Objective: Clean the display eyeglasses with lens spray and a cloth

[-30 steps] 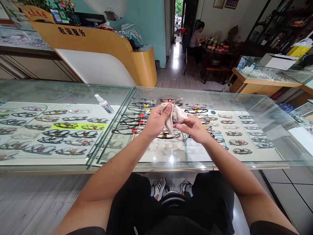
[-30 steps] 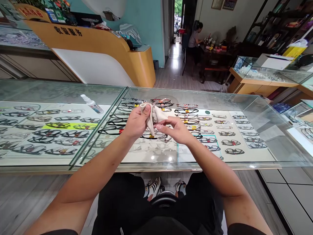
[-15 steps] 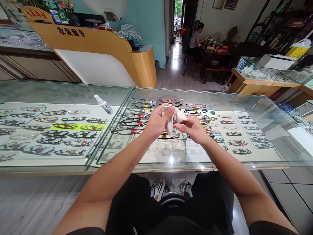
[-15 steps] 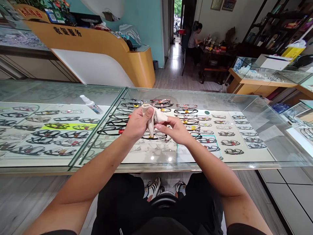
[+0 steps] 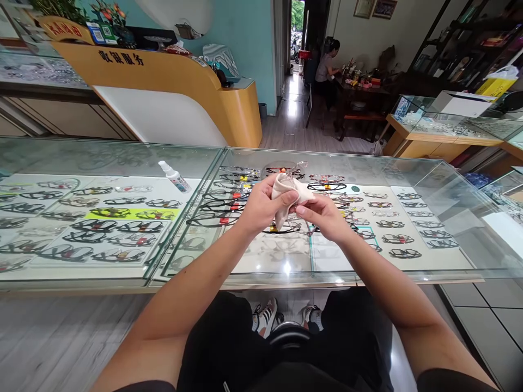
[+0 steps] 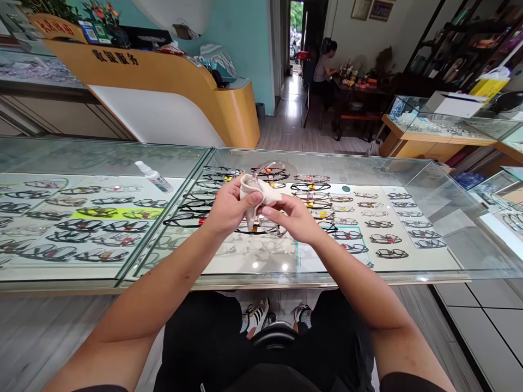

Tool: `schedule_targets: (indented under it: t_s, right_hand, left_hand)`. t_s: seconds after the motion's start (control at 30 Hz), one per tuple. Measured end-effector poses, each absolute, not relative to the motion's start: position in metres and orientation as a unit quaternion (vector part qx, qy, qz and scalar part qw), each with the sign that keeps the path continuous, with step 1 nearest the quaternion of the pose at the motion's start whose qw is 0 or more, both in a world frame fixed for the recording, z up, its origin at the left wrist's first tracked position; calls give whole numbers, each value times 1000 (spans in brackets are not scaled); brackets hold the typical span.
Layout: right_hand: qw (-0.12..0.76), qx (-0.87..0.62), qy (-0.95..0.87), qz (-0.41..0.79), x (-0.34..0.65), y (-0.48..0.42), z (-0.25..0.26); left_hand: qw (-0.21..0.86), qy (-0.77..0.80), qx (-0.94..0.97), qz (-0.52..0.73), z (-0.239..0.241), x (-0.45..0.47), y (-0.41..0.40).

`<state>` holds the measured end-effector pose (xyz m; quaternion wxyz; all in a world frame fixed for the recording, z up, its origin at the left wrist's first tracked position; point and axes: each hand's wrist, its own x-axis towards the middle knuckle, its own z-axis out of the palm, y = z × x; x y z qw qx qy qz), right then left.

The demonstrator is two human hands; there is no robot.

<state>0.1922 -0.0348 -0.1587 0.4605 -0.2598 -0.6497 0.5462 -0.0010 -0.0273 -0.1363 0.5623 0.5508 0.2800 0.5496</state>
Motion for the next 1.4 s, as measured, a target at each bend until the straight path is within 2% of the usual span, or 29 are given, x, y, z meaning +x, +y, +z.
schedule_targets:
  t_s: [0.1, 0.4, 0.47, 0.57, 0.7, 0.9, 1.1, 1.27, 1.4]
  right_hand:
    - [454, -269, -667, 526, 191, -35, -163]
    - [501, -258, -660, 496, 202, -37, -142]
    - [534, -263, -671, 442, 208, -37, -138]
    - [566, -295, -735, 229, 220, -32, -134]
    - [502, -304, -809, -38, 226, -26, -136]
    - [356, -278, -862, -229, 217, -32, -143]
    - [259, -273, -884, -278, 215, -43, -141]
    - [207, -271, -908, -245, 213, -49, -140]
    - [186, -265, -924, -204, 210, -54, -141]
  left_hand:
    - [519, 318, 552, 570, -141, -2, -24]
    - [550, 315, 489, 600, -138, -7, -15]
    - [554, 329, 472, 602, -135, -12, -11]
    - [567, 378, 460, 569, -132, -26, -5]
    - [622, 417, 472, 465, -128, -45, -2]
    - [675, 439, 495, 327, -121, -60, -7]
    - [646, 470, 552, 237, -119, -70, -4]
    - [565, 510, 622, 184, -119, -82, 1]
    - [563, 522, 620, 159, -122, -89, 4]
